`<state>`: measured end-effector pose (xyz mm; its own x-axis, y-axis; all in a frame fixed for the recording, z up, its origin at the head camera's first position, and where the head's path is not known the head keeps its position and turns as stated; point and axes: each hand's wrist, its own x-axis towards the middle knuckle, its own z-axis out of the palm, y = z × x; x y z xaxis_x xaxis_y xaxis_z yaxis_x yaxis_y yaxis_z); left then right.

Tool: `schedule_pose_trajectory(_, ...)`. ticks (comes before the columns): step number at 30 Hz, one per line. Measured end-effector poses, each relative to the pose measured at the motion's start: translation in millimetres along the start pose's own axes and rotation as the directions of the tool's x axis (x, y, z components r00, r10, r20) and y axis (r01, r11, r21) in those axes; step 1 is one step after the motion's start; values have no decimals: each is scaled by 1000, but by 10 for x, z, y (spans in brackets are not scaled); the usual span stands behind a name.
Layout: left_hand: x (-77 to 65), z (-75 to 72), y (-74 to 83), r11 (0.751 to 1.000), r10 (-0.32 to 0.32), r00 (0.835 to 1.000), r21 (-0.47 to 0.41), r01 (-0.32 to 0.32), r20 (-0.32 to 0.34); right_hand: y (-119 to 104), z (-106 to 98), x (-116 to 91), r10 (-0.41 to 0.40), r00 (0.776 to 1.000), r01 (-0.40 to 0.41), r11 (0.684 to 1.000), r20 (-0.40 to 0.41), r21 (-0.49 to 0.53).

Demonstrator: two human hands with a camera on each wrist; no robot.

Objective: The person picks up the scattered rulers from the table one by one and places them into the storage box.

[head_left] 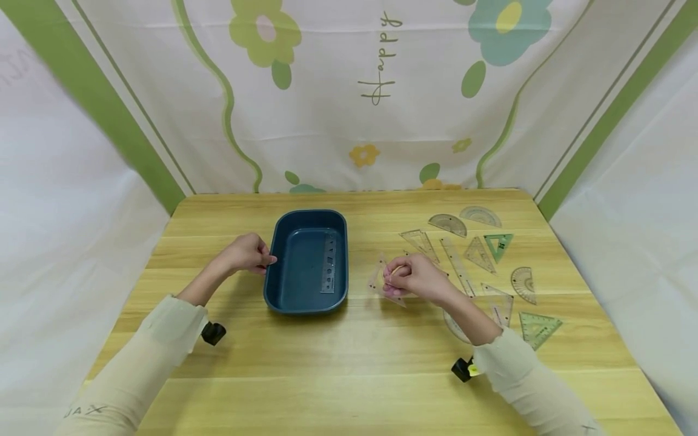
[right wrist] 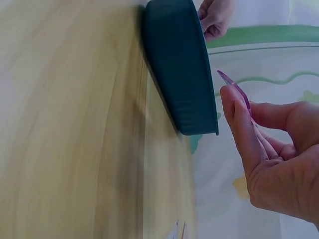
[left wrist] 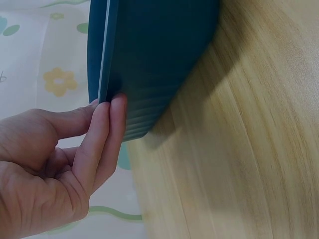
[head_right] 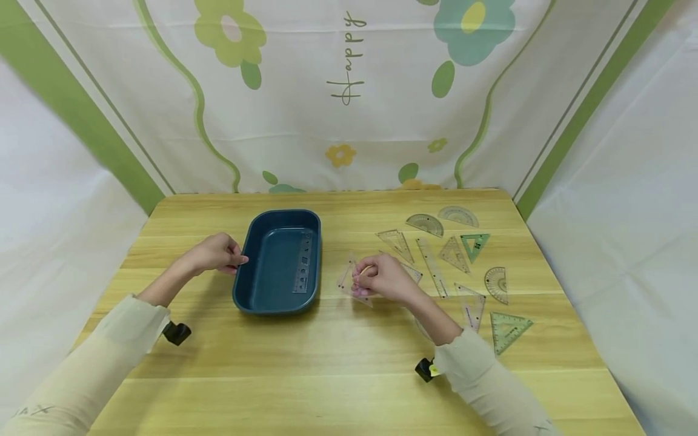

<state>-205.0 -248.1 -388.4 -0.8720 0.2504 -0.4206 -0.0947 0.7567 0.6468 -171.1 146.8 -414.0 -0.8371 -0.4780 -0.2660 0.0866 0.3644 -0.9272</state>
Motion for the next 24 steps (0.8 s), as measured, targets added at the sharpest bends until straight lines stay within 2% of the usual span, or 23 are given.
schedule_pose_trajectory(16, 25, 8, -30, 1000, -16, 1000, 6, 16, -5, -186, 200, 207, -58, 998, 57, 997, 27, 50)
schedule_pose_trajectory(24, 39, 3, -35, 1000, 0, 1000, 1, 0, 3, -260, 282, 335, -64, 997, 62, 996, 36, 70)
